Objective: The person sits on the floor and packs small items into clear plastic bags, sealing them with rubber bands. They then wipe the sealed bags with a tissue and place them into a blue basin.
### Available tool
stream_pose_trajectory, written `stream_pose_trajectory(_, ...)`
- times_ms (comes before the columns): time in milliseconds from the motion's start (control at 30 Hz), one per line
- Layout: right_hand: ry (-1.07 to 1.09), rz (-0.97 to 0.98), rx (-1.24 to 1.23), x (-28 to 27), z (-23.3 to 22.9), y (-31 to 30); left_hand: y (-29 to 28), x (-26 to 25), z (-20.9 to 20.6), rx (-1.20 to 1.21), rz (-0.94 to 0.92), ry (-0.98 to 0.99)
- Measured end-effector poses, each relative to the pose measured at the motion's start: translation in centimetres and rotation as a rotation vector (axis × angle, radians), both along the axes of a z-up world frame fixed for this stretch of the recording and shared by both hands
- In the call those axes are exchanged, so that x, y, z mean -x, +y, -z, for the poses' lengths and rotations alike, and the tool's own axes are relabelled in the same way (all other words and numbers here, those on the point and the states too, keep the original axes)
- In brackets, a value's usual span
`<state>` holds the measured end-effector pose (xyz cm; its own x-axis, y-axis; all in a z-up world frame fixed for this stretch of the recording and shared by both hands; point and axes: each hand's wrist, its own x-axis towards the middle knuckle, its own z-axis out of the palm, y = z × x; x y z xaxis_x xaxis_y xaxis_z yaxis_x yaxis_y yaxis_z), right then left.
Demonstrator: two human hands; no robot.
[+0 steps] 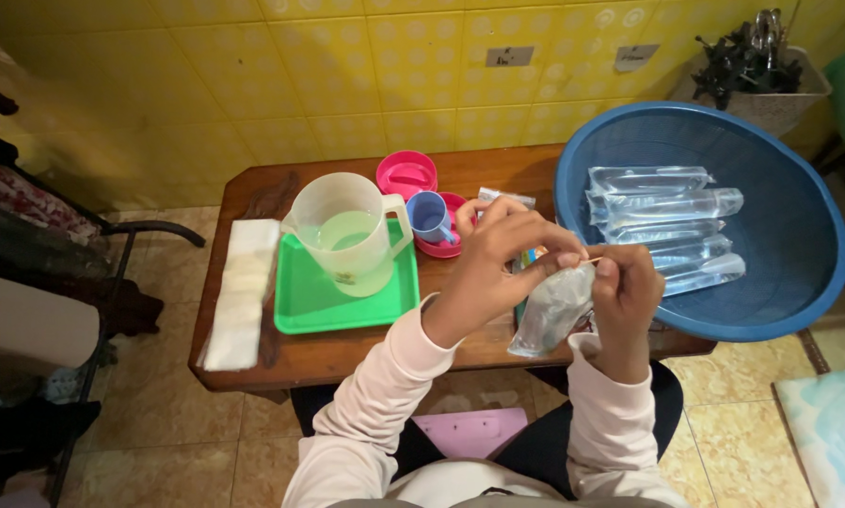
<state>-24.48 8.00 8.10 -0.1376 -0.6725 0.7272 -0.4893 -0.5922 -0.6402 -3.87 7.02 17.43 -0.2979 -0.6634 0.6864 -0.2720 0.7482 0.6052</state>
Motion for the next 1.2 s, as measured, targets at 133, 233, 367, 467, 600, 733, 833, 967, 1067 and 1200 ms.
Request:
stream_pose_trajectory(133,0.023,0.009,-0.059,1.3,-1.6,0.9,0.0,-0.1,0.2,-0.077,0.133,0.030)
stream_pose_trajectory(233,-0.207,-0.130,-0.044,1.5,-1.1,1.6,-0.1,0.8,0.2,-0.146,0.288,0.091)
stream_pose_trajectory(367,-0.484,-0.341,0.033,-1.0,1.0,-1.2,0.0,3.4,0.3,-0.201,0.437,0.163)
stream_pose_trajectory(467,-0.884,-0.441,-0.025,-3.2,3.3,0.1,-0.2,4.9,0.6,-0.200,0.304,0.185)
stream_pose_trajectory(600,-0.995,-0.569,-0.125,-3.8,9.3,-3.0,-1.3,5.5,1.4,-0.227,0.247,0.340)
stream_pose_trajectory(733,-1.112,-0.675,-0.244,-3.8,16.4,-4.7,-1.0,4.5,1.9,-0.064,0.009,0.194)
stream_pose_trajectory(833,-1.491,-1.110,-0.332,-3.6,18.2,-4.5,-1.1,3.9,2.2,0.012,-0.154,0.124)
stream_pose_trajectory(967,-1.721,-1.065,-0.690,-4.9,14.3,-4.6,-1.7,2.2,3.3,-0.006,-0.298,0.077)
stream_pose_trajectory(1067,-1.619,-0.794,-0.816,-7.8,10.0,-3.2,-1.6,1.1,4.4,-0.025,-0.371,0.078)
stream_pose_trajectory(1200,-1.242,-0.622,-0.780,-10.9,6.6,-1.3,-1.5,-1.1,6.1,-0.066,-0.457,0.016)
